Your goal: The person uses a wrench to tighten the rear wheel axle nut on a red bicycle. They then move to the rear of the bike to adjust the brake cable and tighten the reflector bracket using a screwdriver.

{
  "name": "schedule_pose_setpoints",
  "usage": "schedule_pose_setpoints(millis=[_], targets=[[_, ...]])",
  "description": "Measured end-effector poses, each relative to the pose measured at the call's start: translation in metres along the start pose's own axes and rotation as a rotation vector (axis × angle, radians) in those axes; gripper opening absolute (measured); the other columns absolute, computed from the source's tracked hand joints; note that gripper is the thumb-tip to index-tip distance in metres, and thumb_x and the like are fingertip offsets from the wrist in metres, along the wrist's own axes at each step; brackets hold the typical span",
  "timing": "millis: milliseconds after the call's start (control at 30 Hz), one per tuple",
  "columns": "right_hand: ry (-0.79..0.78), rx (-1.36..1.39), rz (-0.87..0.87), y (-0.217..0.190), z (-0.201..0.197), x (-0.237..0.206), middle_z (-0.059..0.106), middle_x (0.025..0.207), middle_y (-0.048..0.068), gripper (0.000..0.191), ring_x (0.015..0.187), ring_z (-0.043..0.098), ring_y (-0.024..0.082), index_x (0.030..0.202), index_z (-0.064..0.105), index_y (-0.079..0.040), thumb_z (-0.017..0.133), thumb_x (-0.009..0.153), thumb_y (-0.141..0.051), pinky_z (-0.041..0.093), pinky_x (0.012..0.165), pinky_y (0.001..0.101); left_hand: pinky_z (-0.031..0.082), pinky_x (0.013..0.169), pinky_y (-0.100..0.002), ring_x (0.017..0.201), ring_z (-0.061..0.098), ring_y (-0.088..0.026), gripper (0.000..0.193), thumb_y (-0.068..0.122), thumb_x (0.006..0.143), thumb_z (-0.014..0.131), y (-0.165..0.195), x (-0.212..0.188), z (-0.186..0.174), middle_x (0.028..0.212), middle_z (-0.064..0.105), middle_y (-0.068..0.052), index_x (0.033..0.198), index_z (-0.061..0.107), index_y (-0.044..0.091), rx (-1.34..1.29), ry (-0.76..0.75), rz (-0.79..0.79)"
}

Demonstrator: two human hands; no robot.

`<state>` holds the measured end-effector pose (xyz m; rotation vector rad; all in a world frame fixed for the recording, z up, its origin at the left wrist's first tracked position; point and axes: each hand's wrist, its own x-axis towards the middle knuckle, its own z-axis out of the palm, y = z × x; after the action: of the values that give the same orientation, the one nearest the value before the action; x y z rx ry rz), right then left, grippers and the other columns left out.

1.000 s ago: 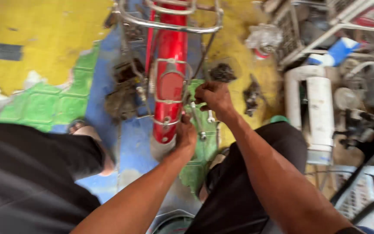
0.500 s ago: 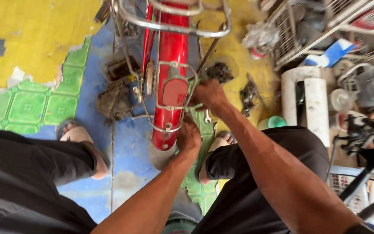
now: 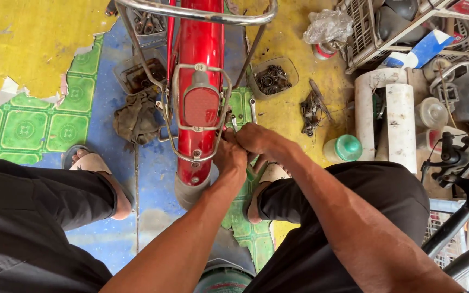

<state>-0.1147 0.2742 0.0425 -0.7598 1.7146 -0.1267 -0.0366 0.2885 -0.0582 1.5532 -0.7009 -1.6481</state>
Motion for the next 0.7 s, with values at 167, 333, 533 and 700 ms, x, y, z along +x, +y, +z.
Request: schedule_pose_setpoints(millis=[167,333,533,700], targets=[[0.103,-0.044,-0.076,0.005,0.005,0.01,0.074,0.101,0.019,0.045,0.085,0.076,0.029,0.099,0.07,0.004,0.045,0.104,-0.033,0.068,0.064,0.049,0.058,0.068,-0.038,0.087,0.066,-0.021,0.044,0.037,0.099,0.053,0.012,-0.002,0.0,0.106,0.065,-0.013,0.128,0.053,0.003,-0.132,-0.026,-0.154],[0.204,-0.046,-0.093,0.01,0.005,0.024,0.064,0.071,0.016,0.05,0.052,0.059,0.022,0.085,0.068,0.006,0.046,0.107,-0.034,0.051,0.045,0.0397,0.052,0.067,-0.043,0.081,0.06,-0.027,0.05,0.043,0.104,0.046,0.023,0.0,0.006,0.103,0.064,-0.021,0.14,0.048,0.008,-0.092,-0.054,-0.279],[0.209,-0.376,-0.099,-0.002,-0.015,0.013,0.069,0.075,0.014,0.037,0.052,0.061,0.02,0.088,0.065,0.002,0.046,0.105,-0.024,0.051,0.042,0.0352,0.044,0.088,-0.038,0.104,0.055,-0.015,0.051,0.045,0.107,0.041,0.015,0.017,0.011,0.127,0.059,-0.011,0.14,0.056,0.01,-0.025,-0.021,-0.124],[0.194,-0.608,-0.071,-0.008,-0.036,-0.025,0.066,0.077,0.012,0.037,0.058,0.057,0.018,0.085,0.062,0.0,0.046,0.106,-0.027,0.05,0.05,0.0362,0.049,0.064,-0.041,0.075,0.059,-0.021,0.053,0.045,0.104,0.036,0.022,0.019,0.015,0.091,0.061,-0.015,0.108,0.065,0.002,0.167,0.12,-0.089]])
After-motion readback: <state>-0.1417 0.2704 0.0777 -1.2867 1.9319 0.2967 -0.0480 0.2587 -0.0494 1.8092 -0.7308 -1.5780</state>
